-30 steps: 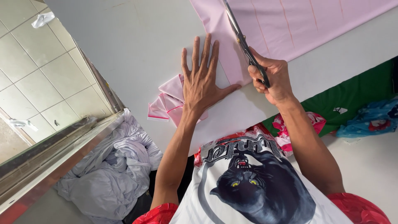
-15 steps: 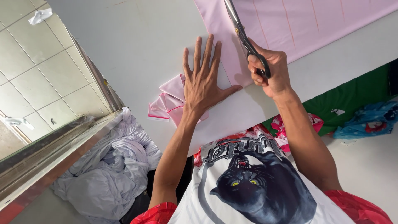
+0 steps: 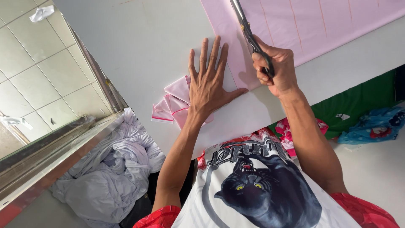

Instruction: The person uses scissors to cut a large piece of pink fabric laid out on a white table. They follow pre-drawn lines to cut the fabric into smaller rectangular pieces, stacking the cut pieces to the side as they work.

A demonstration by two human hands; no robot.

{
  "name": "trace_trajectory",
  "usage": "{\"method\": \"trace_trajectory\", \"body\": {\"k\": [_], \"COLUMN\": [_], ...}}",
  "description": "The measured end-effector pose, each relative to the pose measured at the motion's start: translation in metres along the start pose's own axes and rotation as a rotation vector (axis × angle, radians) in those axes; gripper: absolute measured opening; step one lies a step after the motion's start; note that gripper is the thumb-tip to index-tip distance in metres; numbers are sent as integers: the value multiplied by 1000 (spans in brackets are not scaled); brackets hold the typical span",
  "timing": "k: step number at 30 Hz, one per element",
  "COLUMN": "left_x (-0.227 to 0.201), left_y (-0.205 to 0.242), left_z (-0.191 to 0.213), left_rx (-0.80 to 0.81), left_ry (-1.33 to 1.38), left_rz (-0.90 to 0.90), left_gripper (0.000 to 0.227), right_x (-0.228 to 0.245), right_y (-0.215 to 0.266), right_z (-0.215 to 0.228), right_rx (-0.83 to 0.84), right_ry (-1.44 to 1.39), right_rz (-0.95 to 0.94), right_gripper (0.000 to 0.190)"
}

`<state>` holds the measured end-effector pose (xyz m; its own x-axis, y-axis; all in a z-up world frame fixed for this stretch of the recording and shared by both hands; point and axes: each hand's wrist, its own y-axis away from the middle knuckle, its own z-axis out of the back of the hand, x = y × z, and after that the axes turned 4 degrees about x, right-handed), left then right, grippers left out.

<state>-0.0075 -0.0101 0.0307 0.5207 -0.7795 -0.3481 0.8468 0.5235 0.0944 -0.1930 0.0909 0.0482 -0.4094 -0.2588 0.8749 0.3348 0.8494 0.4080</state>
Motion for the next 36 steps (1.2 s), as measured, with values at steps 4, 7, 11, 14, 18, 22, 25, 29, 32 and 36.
{"method": "trace_trajectory", "body": {"k": [4,7,11,14,18,22,25,29,32,36], "left_x": [-1,0,0,1,2,1,1,1,2,2], "left_y": [2,2,1,1,1,1,2,3,3,4], "left_z": [-1,-1,-2,-3,-1,-1,-1,0,-2,-2], "left_rx": [-3,4,-6,0,12,-20,-23,-52,-41,-57], "left_ry": [-5,-16,-20,-17,-14,-15,-6,18,7,8], "left_rz": [-1,1,-5,-6,3,-8,-11,-30,-24,-28], "left_gripper": [121,121,121,121,120,120,119,116,117,118], "right_x": [8,11,7,-2,1,12,15,17,7,7], "right_y": [-7,-16,-24,-30,-31,-33,-38,-47,-50,-53], "right_z": [-4,-6,-5,-1,0,-7,-9,-13,-5,-8], "right_rx": [-81,-81,-12,-39,-44,-58,-69,-75,42,-38], "right_ry": [8,8,35,50,51,15,-12,-14,17,49], "right_rz": [-80,-84,-5,-30,-58,-34,-46,-68,44,-45], "right_gripper": [45,47,41,45,51,50,48,51,40,51]}}
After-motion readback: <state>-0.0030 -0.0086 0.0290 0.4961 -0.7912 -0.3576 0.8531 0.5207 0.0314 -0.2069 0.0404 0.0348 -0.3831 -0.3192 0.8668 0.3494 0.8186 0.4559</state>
